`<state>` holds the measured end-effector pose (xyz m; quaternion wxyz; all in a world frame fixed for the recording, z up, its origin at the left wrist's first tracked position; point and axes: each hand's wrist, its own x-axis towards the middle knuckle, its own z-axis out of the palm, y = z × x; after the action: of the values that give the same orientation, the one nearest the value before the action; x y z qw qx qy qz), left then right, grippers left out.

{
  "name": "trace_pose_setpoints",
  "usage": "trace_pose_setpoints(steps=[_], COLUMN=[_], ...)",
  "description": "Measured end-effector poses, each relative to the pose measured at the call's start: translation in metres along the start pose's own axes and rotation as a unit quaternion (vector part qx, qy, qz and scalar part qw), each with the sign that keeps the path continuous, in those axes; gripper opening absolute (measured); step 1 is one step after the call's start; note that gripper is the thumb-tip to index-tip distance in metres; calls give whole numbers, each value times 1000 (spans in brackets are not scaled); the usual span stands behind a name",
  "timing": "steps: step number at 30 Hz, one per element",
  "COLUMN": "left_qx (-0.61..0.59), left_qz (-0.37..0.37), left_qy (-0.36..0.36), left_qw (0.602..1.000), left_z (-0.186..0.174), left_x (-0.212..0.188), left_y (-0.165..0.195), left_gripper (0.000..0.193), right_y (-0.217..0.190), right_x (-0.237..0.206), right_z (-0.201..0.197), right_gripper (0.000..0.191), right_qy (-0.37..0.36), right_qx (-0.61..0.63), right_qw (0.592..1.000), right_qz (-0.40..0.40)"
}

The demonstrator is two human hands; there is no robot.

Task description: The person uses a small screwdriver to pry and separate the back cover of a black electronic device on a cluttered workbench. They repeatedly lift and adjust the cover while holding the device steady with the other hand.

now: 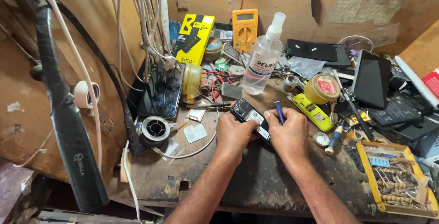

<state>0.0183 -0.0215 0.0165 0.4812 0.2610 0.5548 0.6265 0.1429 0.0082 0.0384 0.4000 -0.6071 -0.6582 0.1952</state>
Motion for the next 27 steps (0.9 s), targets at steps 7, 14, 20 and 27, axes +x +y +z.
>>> trace_pose_setpoints(steps=[7,14,20,27], left_qx=[3,-30,-26,-85], left_qz=[-5,-9,-19,-48], left_qy=[5,-6,-10,-58], left_qw=[1000,999,999,994], left_z=[1,1,2,-3], left_x=[0,4,5,12], left_y=[-1,-6,-7,-11], left_gripper=[10,11,12,17], right_y=[-4,8,12,14], right_x=[-5,5,8,10], right_z=[-1,-5,-11,-19], right_gripper=[22,23,21,19], right_qy=[12,-58,-103,-156], right_qx=[-14,117,192,289], right_qw=[1000,989,968,928], right_qz=[-12,65,124,176])
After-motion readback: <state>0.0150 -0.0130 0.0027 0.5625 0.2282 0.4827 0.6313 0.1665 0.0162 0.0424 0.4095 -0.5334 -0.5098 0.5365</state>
